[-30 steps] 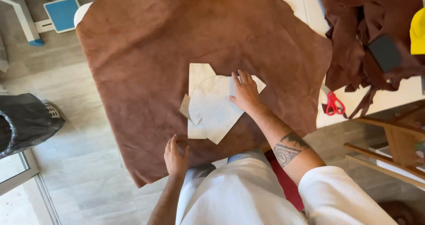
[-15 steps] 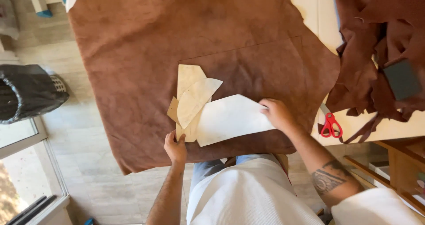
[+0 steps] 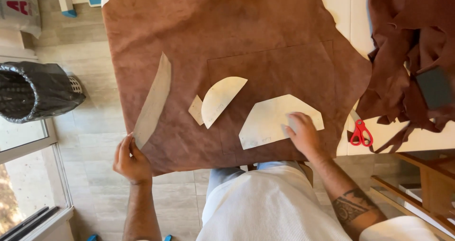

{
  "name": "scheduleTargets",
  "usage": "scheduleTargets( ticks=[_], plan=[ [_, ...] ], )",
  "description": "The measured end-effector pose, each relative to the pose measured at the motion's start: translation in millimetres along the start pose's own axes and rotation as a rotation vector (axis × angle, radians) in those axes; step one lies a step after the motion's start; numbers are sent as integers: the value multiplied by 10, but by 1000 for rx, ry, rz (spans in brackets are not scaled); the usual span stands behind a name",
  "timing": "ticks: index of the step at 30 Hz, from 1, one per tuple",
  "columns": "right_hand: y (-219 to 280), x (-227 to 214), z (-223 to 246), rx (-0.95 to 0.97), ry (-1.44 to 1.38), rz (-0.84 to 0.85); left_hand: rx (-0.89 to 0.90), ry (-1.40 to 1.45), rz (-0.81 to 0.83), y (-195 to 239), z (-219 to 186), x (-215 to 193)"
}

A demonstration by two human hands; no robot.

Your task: Arranging paper patterns on a piece of leather and tracing the outlines using a pencil and a metal ruler.

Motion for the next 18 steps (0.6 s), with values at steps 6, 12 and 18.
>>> scheduleTargets(
  ticks=[6, 12, 18],
  plan=[
    [-47, 51, 391, 208, -636, 21, 9, 247, 201, -476, -999, 127],
    [-412, -336, -284, 234, -1234, -107, -281, 576, 605, -306, -1210, 1557],
    [-604, -359, -1361, 334, -1148, -179, -472, 947, 784, -290, -1477, 2502]
  ],
)
Point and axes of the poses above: each hand's wrist, its own y-axis away from the middle knuckle, its own x-axis out of the palm, z = x × y, the point moved 3 cm from there along -y, towards the middle knuckle, and after that the axes turned 8 degrees about z, right-handed, at the moved point
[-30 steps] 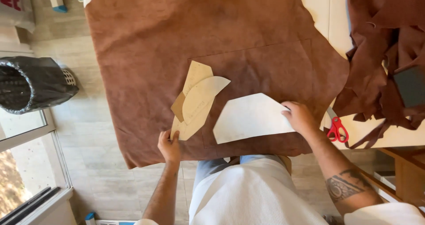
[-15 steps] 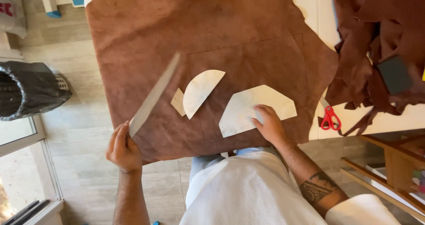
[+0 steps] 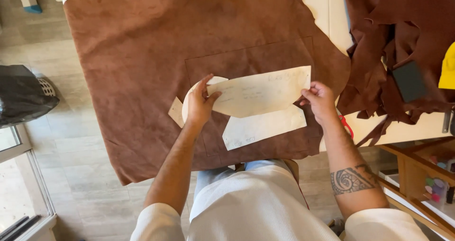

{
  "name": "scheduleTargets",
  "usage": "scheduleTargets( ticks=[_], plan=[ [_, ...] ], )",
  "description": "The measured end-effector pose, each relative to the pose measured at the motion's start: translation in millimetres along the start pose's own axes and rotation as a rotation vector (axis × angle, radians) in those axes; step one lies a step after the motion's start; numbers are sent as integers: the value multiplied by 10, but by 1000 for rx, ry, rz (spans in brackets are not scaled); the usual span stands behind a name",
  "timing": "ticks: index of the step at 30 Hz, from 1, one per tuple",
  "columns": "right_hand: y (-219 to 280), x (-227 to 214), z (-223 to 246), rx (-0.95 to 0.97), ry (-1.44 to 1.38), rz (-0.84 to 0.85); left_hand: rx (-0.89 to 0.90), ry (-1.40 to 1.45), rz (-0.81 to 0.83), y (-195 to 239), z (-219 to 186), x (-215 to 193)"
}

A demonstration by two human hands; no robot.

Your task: Arranging paper patterns on a piece of leather and tracing the outlines using a pencil and a metal ruler.

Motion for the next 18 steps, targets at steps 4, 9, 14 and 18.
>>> scheduleTargets(
  ticks=[4, 9, 14, 18],
  plan=[
    [-403, -236, -185, 36, 19, -61, -45, -649, -15, -119, -89, 68],
    [-756, -247, -292, 88, 105, -81, -336, -1202, 175, -30, 329, -78],
    [-961, -22, -216, 61, 153, -46, -84, -1305, -5, 68, 747, -340],
    [-961, 275, -129, 72, 175, 10, -85, -1359, -207, 201, 781, -770]
  ],
)
Point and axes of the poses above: each hand's wrist, its own y-axis away from the middle knuckle, its own x-axis out of the palm, z = x × y, the point moved 3 cm from there along -y, towards the middle knuckle, and after that the axes turned 8 degrees about z, right-handed, at the moved point
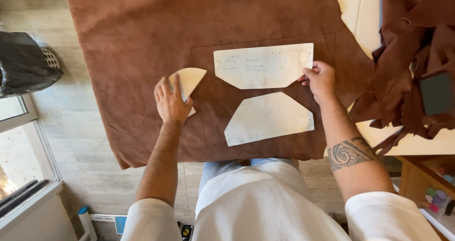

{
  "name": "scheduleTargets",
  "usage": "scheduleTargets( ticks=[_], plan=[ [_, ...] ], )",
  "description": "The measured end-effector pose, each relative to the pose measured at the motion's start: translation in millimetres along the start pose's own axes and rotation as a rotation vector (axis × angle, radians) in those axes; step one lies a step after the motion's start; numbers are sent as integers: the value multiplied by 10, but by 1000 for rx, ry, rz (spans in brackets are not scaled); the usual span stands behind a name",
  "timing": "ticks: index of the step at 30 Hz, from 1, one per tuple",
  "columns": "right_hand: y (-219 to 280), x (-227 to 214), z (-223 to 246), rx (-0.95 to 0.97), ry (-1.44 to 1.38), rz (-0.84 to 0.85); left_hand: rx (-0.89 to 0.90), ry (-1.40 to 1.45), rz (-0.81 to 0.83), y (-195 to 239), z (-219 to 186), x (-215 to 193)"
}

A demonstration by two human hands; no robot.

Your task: Arranging paper patterns on a piece of leather and tracing the outlines using a pencil and a metal ruler.

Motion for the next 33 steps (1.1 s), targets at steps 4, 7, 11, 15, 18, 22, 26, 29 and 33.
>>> scheduleTargets(
  ticks=[4, 7, 11, 15, 18, 22, 26, 29, 33],
  plan=[
    [53, 241, -4, 0, 51, -8, -134, -58, 80, 181, 321, -138],
    [146, 289, 91, -57, 138, -23, -170, 87, 147, 348, 237, -170],
    [619, 280, 431, -370, 654, -171, 84, 132, 238, 523, -42, -30],
    [1110, 444, 219, -556, 1115, -114, 169, 20, 203, 607, 33, 174],
    [1447, 641, 159, -520, 1182, -78, 188, -29, 174, 637, 205, 299],
    [1540, 752, -48, -481, 1195, -123, 153, -79, 90, 644, 265, 181],
    [1645, 790, -285, -402, 1089, -50, 300, 18, 48, 669, -257, 200],
    [1733, 790, -439, -319, 853, 129, 398, 200, 97, 852, -835, 232],
    [1947, 763, -165, -336, 593, 241, 308, 653, 251, 1146, -1141, 255]
  ],
)
Point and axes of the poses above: each hand's wrist, its own y-axis away from the middle knuckle, its own x-axis out of the palm, z = x × y, the point moved 3 cm from there along -y, towards the middle knuckle, and after that the axes turned 8 degrees about z, right-handed, at the moved point
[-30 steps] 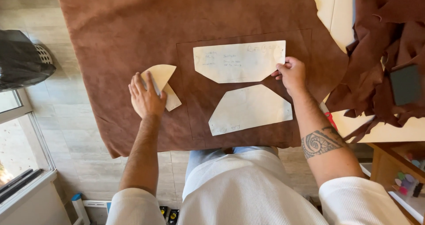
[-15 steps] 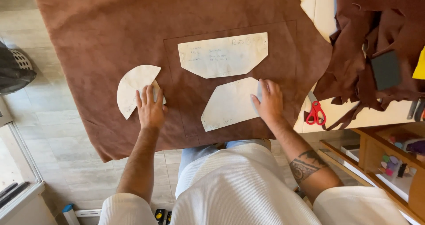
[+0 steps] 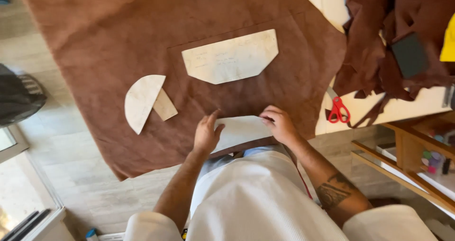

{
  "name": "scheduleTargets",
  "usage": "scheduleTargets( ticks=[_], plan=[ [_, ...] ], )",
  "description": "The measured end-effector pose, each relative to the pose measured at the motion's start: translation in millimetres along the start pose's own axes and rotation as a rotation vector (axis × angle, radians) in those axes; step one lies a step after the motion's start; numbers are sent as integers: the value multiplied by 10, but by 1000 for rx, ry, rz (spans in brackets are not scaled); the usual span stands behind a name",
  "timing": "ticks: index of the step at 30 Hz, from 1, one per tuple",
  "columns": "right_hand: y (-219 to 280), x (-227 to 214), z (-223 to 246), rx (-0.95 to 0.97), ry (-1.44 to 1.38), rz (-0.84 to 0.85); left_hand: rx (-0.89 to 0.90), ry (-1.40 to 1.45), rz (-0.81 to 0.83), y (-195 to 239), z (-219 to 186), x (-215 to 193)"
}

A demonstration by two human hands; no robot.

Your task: Arranging paper patterns on a piece of leather and tracing the outlines using a pencil and a metal ruler.

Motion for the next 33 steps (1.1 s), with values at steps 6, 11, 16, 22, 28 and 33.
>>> scheduleTargets(
  ticks=[6, 11, 16, 22, 28, 33],
  plan=[
    [676, -102, -497, 393, -42, -140, -262, 279, -497, 322, 853, -745],
    [1391, 119, -960, 455, -45, -78, -301, 138, -786, 343, 1710, -2056],
    [1307, -22, -635, 518, -83, -5, -554, -197, -684, -176, 1143, -2301],
    [423, -233, -613, 451, -41, -274, 9, 1, -421, -1008, 541, -1235],
    [-930, -812, -311, 112, -222, -434, -328, -18, -507, -1304, 247, -615],
    [-1432, -841, -522, 79, 43, -499, -321, 116, -557, -1285, 180, -527]
  ],
)
Point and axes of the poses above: each hand's wrist, its own y-axis away from the middle knuckle, its own x-axis out of the palm, z = x × y, the point moved 3 cm from there along -y, towards the middle knuckle, and after that the axes turned 8 degrees about z, right-handed, at the moved point
